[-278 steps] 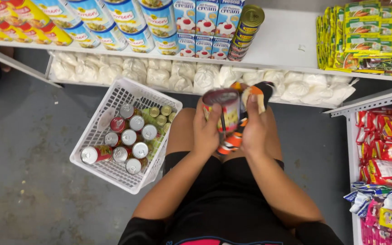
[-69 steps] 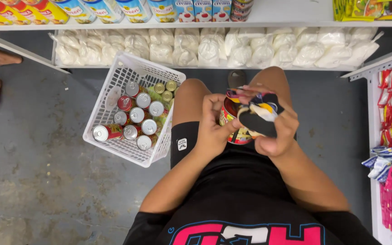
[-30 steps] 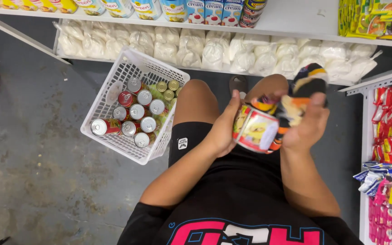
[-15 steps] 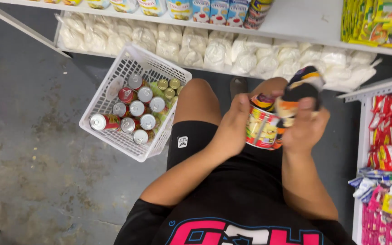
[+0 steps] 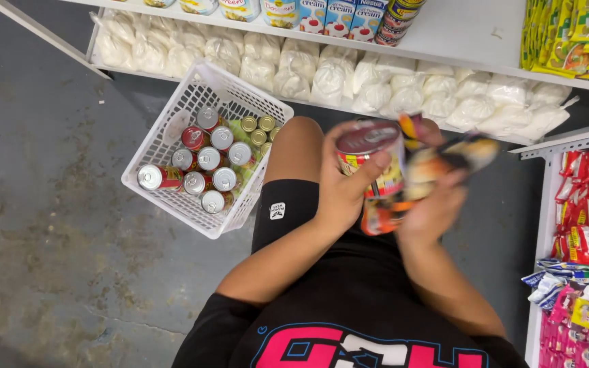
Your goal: The person wipes canned goods clean with a cloth, then places them onto a shelf, rotating each can by hand to wipe its entire surface.
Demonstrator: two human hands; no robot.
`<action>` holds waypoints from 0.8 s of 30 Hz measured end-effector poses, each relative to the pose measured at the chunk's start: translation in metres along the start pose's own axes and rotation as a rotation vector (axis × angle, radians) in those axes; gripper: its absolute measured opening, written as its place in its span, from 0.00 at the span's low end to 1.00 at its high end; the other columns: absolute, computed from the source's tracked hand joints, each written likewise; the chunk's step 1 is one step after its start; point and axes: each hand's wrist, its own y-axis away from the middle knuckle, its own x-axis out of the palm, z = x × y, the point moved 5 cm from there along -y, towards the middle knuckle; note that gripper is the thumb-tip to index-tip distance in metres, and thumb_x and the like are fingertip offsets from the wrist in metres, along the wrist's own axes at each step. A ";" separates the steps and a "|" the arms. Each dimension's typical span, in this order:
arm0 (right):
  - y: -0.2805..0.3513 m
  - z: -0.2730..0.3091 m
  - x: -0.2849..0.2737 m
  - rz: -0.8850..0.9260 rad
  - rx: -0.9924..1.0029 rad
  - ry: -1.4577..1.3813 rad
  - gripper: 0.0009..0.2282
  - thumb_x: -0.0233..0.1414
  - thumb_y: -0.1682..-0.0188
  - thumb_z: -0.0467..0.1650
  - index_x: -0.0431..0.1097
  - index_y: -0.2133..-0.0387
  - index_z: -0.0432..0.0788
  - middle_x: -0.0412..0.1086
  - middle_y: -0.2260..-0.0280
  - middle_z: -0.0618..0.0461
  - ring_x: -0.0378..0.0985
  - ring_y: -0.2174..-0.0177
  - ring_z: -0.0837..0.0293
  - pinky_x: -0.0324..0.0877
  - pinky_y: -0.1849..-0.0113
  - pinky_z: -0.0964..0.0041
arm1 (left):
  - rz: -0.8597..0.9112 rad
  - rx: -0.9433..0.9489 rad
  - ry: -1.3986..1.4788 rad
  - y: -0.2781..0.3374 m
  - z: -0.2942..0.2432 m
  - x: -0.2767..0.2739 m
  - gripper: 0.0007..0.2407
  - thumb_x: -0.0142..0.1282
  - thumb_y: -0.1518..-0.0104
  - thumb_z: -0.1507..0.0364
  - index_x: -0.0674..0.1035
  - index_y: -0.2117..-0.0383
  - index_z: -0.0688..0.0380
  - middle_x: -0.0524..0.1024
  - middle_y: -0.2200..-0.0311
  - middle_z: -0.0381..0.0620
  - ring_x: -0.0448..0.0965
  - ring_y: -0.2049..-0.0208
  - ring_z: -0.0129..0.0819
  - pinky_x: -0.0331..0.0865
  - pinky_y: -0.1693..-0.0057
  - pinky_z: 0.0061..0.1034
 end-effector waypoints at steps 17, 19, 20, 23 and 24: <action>-0.021 -0.010 0.005 -0.182 0.844 -0.288 0.18 0.44 0.41 0.40 0.65 0.44 0.42 0.70 0.48 0.49 0.74 0.48 0.54 0.70 0.46 0.54 | 0.097 0.735 -0.910 -0.010 -0.062 0.004 0.41 0.78 0.63 0.56 0.69 0.42 0.61 0.73 0.46 0.54 0.75 0.46 0.49 0.69 0.38 0.37; -0.007 -0.042 -0.027 -0.225 0.907 -0.285 0.20 0.43 0.42 0.42 0.67 0.46 0.41 0.70 0.48 0.47 0.75 0.50 0.52 0.71 0.47 0.54 | 0.176 0.657 -0.892 -0.003 -0.061 0.008 0.39 0.78 0.64 0.54 0.73 0.45 0.60 0.75 0.50 0.50 0.77 0.50 0.47 0.72 0.40 0.35; 0.003 -0.069 -0.054 -0.211 0.862 -0.328 0.20 0.43 0.41 0.41 0.67 0.45 0.39 0.70 0.47 0.46 0.75 0.49 0.52 0.70 0.46 0.55 | 0.219 0.742 -0.911 0.003 -0.066 0.018 0.39 0.79 0.64 0.54 0.73 0.45 0.62 0.75 0.49 0.51 0.77 0.48 0.48 0.70 0.41 0.36; 0.010 -0.096 -0.081 -0.190 0.862 -0.338 0.20 0.43 0.42 0.39 0.68 0.44 0.38 0.72 0.47 0.46 0.76 0.48 0.53 0.70 0.45 0.57 | 0.232 0.825 -0.972 -0.001 -0.074 0.025 0.40 0.80 0.62 0.55 0.72 0.44 0.65 0.74 0.46 0.53 0.77 0.47 0.48 0.70 0.41 0.36; 0.011 -0.095 -0.082 -0.186 0.910 -0.306 0.20 0.43 0.43 0.38 0.68 0.45 0.39 0.73 0.48 0.46 0.77 0.49 0.53 0.71 0.46 0.57 | 0.200 0.817 -1.015 -0.004 -0.076 0.023 0.40 0.80 0.60 0.56 0.71 0.42 0.66 0.74 0.46 0.54 0.77 0.48 0.48 0.70 0.40 0.35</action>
